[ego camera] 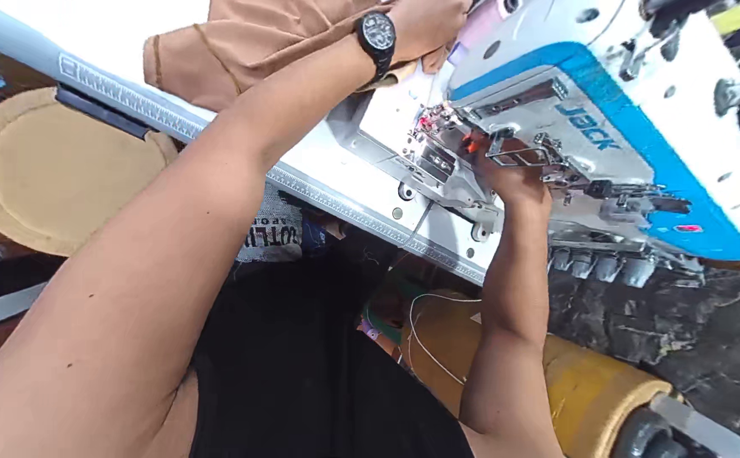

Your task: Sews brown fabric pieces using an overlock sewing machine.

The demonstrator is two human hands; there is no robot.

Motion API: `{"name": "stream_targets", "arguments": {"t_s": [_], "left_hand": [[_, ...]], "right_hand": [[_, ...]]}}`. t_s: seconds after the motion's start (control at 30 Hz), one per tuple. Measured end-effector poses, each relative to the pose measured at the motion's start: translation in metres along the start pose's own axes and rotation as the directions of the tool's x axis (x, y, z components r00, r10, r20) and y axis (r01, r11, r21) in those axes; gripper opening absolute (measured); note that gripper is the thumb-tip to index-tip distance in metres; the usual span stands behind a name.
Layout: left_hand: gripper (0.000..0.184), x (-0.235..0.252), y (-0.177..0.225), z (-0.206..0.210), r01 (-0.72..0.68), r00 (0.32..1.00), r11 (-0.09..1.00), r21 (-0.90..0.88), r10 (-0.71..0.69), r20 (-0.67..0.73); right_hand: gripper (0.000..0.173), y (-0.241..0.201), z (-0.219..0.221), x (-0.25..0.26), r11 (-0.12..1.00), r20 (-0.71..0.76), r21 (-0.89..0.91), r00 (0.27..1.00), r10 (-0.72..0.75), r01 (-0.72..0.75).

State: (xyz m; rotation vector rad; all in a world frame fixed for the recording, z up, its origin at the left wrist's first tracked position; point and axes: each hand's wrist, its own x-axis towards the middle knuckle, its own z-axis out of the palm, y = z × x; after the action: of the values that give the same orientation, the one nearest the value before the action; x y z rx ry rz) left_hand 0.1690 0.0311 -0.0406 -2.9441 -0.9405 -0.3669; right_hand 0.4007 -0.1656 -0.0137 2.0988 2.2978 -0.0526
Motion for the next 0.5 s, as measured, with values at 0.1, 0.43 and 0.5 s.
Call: {"name": "stream_targets", "arguments": {"t_s": [0.1, 0.43, 0.5], "left_hand": [[0.031, 0.002, 0.0, 0.003, 0.004, 1.0, 1.0, 0.015, -0.004, 0.001], [0.037, 0.005, -0.003, 0.003, -0.006, 0.999, 1.0, 0.017, 0.005, 0.045], [0.034, 0.007, -0.006, 0.004, -0.004, 0.999, 0.999, 0.033, 0.002, 0.045]], "right_hand": [[0.048, -0.008, -0.005, -0.002, 1.0, 0.033, 0.002, 0.999, -0.025, 0.025], [0.051, -0.005, 0.011, 0.009, 0.988, -0.133, -0.101, 0.985, 0.106, -0.12], [0.052, -0.01, 0.023, 0.031, 0.995, -0.079, -0.056, 0.994, 0.078, -0.083]]}}
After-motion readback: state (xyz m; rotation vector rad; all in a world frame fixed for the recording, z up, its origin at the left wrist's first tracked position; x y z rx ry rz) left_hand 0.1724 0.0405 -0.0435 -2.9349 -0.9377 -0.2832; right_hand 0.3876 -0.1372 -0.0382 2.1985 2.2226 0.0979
